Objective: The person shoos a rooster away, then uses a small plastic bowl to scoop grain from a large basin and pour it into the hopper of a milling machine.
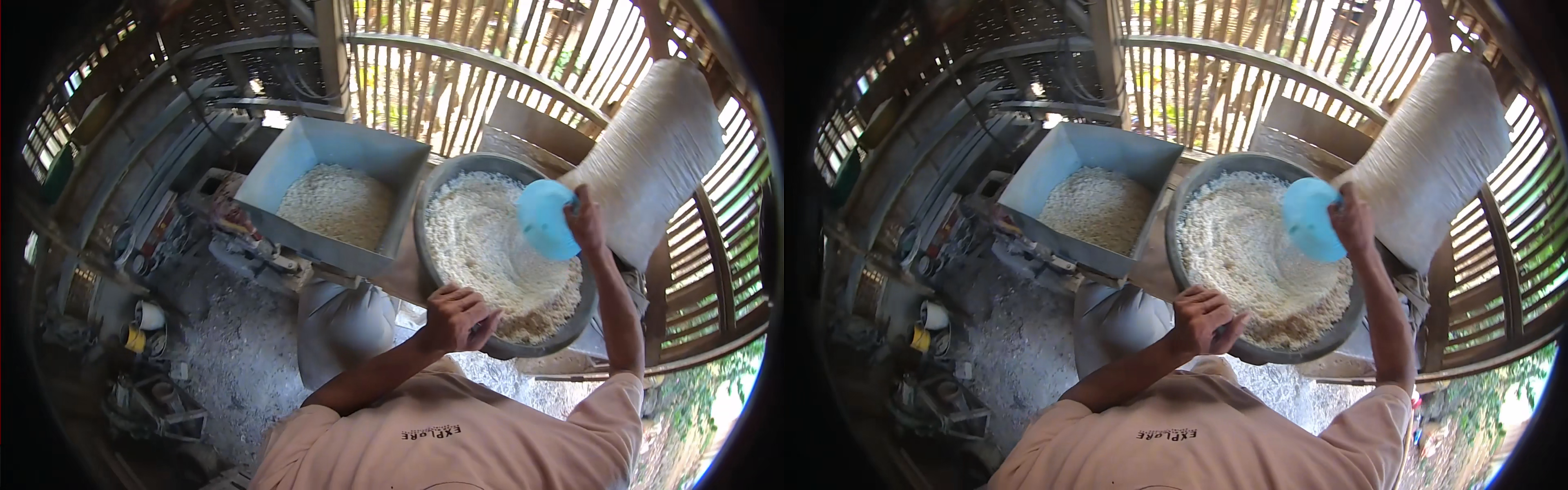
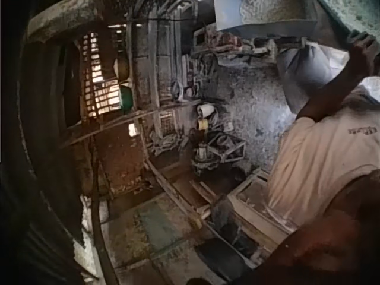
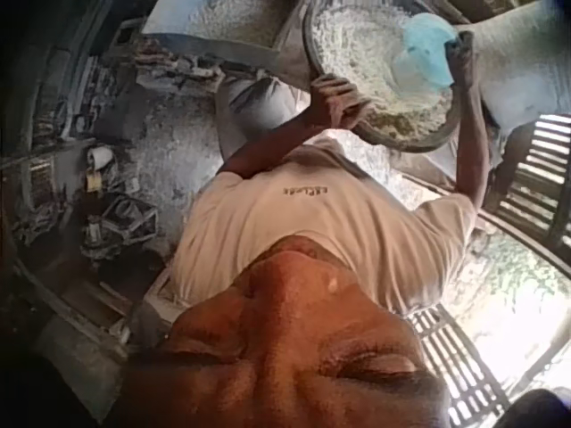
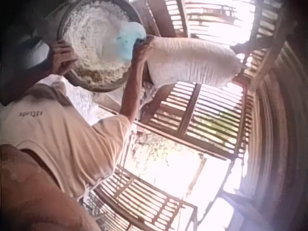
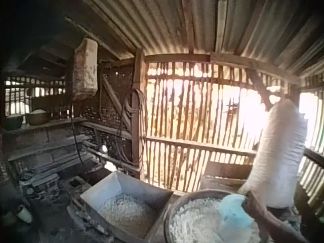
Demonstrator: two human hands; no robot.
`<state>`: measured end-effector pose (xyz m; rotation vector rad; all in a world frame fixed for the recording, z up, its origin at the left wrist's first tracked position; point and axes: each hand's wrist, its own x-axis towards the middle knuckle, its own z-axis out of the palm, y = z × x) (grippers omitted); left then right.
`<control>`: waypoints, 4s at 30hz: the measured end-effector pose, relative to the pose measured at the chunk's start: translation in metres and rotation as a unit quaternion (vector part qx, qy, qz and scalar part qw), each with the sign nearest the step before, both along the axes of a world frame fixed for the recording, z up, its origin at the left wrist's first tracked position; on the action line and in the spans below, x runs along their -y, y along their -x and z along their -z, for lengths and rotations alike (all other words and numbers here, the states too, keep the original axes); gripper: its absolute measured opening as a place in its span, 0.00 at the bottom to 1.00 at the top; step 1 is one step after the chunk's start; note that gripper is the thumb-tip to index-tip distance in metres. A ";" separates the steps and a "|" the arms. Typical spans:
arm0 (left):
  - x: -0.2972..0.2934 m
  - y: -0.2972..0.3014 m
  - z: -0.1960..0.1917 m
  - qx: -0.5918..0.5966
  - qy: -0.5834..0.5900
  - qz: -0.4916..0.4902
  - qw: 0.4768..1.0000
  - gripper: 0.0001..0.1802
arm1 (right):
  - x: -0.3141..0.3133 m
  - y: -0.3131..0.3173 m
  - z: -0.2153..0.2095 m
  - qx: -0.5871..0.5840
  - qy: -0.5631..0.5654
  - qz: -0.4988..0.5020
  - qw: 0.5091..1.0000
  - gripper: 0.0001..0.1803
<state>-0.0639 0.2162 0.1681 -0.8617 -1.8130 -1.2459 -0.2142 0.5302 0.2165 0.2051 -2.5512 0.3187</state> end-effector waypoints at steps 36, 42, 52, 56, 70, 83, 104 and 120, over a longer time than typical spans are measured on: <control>0.199 0.016 0.065 0.265 0.046 -0.433 0.860 0.09 | 0.034 0.028 -0.023 0.346 0.588 -0.284 0.674 0.21; 0.190 0.030 0.076 0.253 0.104 -0.426 0.862 0.11 | 0.118 0.070 -0.084 0.336 0.543 -0.317 0.701 0.21; 0.189 0.029 0.094 0.171 0.218 -0.500 0.820 0.04 | 0.316 0.076 -0.090 -0.082 0.072 -0.316 0.942 0.16; 0.186 0.030 0.097 0.163 0.156 -0.493 0.840 0.04 | 0.339 0.037 -0.101 -0.119 -0.007 -0.375 0.919 0.18; 0.214 0.016 0.055 0.492 -0.366 -0.115 0.781 0.19 | 0.238 0.029 -0.097 0.060 0.376 -0.357 0.853 0.18; 0.207 0.021 0.053 0.476 -0.473 -0.071 0.738 0.16 | 0.057 -0.017 -0.003 0.072 0.341 -0.132 0.928 0.17; 0.200 0.040 0.111 0.487 -0.427 -0.060 0.759 0.07 | 0.024 -0.014 0.036 0.104 0.242 0.002 0.965 0.16; 0.157 0.063 0.178 0.208 0.180 -0.489 0.828 0.28 | 0.021 -0.019 0.036 0.099 0.213 -0.012 0.972 0.15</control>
